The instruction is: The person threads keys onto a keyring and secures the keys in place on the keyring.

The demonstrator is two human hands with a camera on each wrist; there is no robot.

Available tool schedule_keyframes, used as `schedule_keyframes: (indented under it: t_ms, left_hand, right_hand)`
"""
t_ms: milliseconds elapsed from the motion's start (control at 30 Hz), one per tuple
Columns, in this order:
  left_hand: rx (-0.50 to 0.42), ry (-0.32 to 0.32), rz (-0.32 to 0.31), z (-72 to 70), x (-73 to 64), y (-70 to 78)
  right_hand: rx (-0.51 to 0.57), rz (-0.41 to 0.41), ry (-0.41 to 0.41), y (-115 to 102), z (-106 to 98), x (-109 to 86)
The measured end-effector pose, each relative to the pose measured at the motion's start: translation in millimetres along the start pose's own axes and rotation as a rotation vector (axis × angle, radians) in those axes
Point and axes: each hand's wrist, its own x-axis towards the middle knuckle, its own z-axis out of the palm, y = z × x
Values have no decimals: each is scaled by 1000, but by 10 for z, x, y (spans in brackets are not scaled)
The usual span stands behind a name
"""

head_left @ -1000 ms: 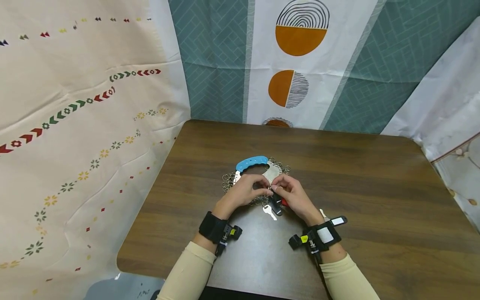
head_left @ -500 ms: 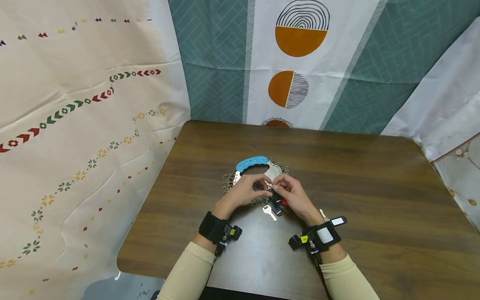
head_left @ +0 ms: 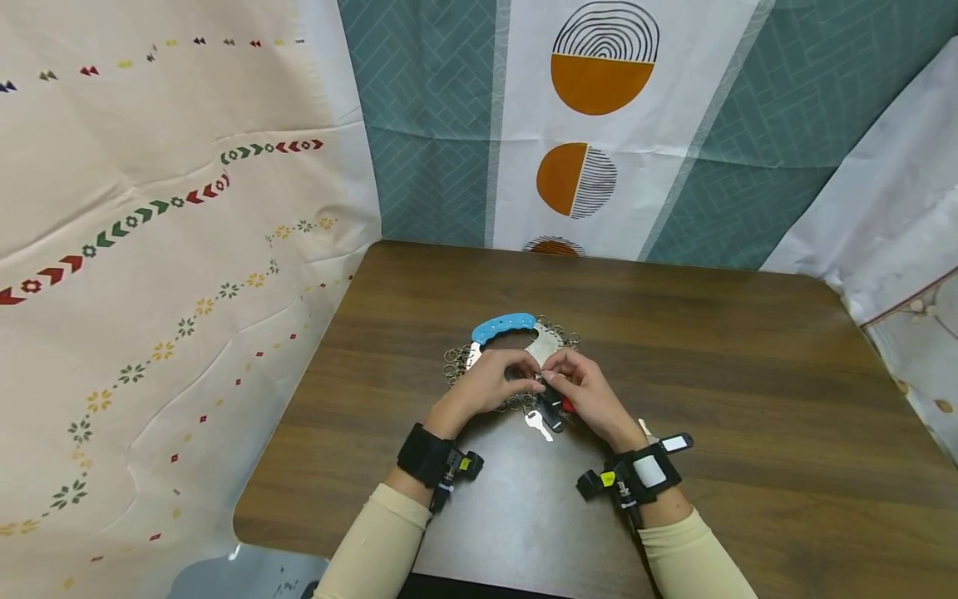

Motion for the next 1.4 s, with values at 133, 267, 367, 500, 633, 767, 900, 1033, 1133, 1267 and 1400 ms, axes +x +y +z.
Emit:
schedule_keyframes:
  t_ms: [133, 267, 367, 500, 633, 767, 900, 1033, 1133, 1267, 1400]
  left_hand:
    - [7, -4, -4, 2, 1, 9]
    - [18, -5, -9, 7, 4, 8]
    - [20, -5, -13, 10, 7, 4]
    - [19, -6, -19, 10, 7, 2]
    - [16, -9, -31, 7, 0, 2]
    - [-8, -16, -24, -2, -8, 3]
    - [-18, -21, -13, -12, -15, 3]
    - [-18, -22, -10, -12, -20, -4]
    - [-13, -20, -9, -10, -26, -3]
    - [-7, -16, -7, -3, -26, -3]
    - [-10, -12, -9, -1, -21, -8]
  right_hand:
    - [-5, -6, -2, 0, -8, -2]
    - [-8, -5, -2, 4, -14, -5]
    - [-7, -3, -2, -2, -14, -9]
    - [-6, 4, 5, -8, -8, -15]
    - [6, 12, 13, -6, 6, -16]
    - [22, 19, 27, -7, 26, -14]
    - [30, 25, 36, -11, 38, -14]
    - [38, 21, 28, -17, 42, -16]
    - [41, 21, 20, -23, 46, -19]
    - [28, 24, 18, -30, 45, -24]
    - [10, 30, 17, -29, 34, -27]
